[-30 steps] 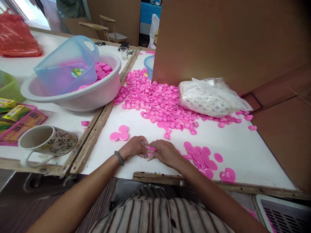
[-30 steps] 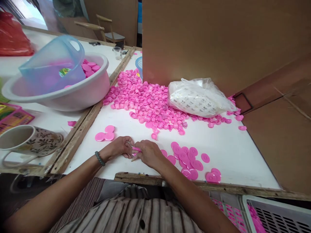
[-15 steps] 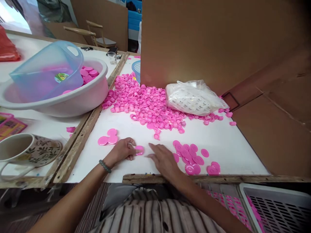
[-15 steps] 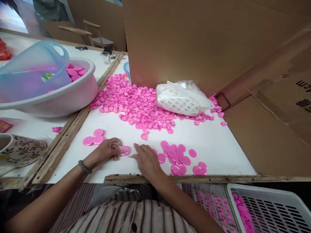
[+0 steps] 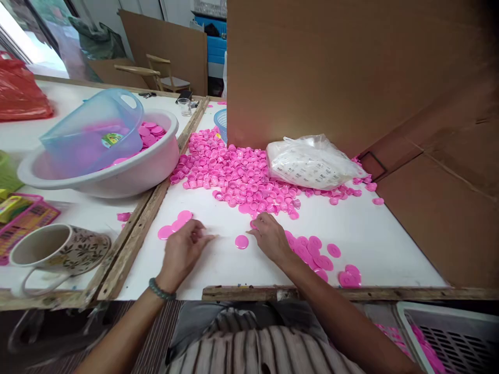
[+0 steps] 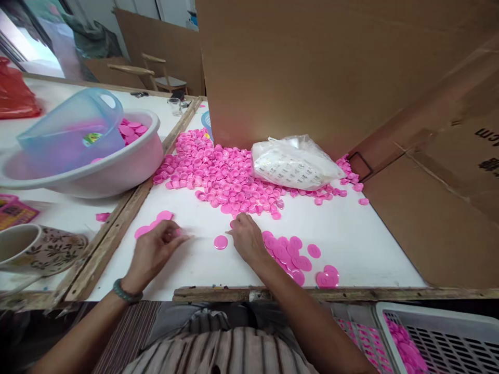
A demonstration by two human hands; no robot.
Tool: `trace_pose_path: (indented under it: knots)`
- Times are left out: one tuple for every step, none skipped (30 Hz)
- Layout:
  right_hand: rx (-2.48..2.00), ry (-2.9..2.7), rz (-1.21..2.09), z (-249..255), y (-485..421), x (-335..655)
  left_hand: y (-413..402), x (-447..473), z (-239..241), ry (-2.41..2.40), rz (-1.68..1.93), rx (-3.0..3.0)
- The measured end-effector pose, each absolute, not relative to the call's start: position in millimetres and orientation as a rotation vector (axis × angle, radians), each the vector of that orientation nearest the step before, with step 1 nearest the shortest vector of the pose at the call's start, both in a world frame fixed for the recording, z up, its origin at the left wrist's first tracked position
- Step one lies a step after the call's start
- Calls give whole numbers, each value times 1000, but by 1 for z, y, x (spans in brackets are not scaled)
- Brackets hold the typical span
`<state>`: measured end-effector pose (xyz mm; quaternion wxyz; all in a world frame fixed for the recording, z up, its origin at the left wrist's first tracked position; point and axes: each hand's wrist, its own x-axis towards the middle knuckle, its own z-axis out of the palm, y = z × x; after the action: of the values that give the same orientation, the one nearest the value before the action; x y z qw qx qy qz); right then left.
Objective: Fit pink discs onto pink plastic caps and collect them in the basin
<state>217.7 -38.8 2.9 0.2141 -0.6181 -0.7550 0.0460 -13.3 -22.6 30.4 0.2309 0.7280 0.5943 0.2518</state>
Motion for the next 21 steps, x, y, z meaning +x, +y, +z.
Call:
trace_pose_path:
  knots:
    - [-1712,-2128,108,3,-34,220,-23,-5,27,1508,661,2035]
    - [-1699,-2153,97,2,-31,222,-23,4,22,1400,626,2065]
    - [-1678,-2165,96,2,-31,224,-22,12,17,1312,596,2086]
    - [-1651,-2165,104,2,-32,225,-20,19,12,1238,569,2101]
    - [-1619,-2160,119,2,-36,224,-19,25,8,1179,550,2106]
    - [-1585,-2158,145,2,-41,223,-17,30,3,1134,535,2103]
    - [-1550,-2162,179,1,-45,221,-15,33,-1,1103,526,2093]
    - [-1515,-2176,214,1,-50,218,-14,36,-4,1084,523,2075]
    - [-1484,-2191,242,1,-54,215,-13,37,-7,1073,523,2056]
    - [-1461,-2208,265,0,-57,212,-13,38,-9,1070,527,2036]
    - [-1449,-2224,278,-1,-58,208,-13,38,-11,1073,538,2018]
    - [-1446,-2241,282,-1,-59,206,-13,38,-12,1077,550,2002]
    - [-1449,-2257,278,-2,-59,204,-14,38,-13,1081,561,1992]
    - [-1453,-2274,276,-3,-59,202,-15,37,-14,1084,568,1987]
    - [-1447,-2282,282,-4,-58,202,-16,37,-14,1088,572,1989]
    - [-1431,-2274,303,-5,-58,202,-16,36,-15,1092,571,2000]
    - [-1410,-2235,334,-6,-58,203,-17,36,-14,1095,566,2020]
    - [-1395,-2162,369,-7,-58,205,-17,36,-14,1102,557,2046]
    - [-1394,-2060,400,-9,-59,207,-17,37,-13,1117,545,2075]
    - [-1411,-1943,420,-10,-59,208,-17,39,-11,1140,526,2106]
    - [-1442,-1825,429,-12,-60,210,-16,41,-9,1174,499,2139]
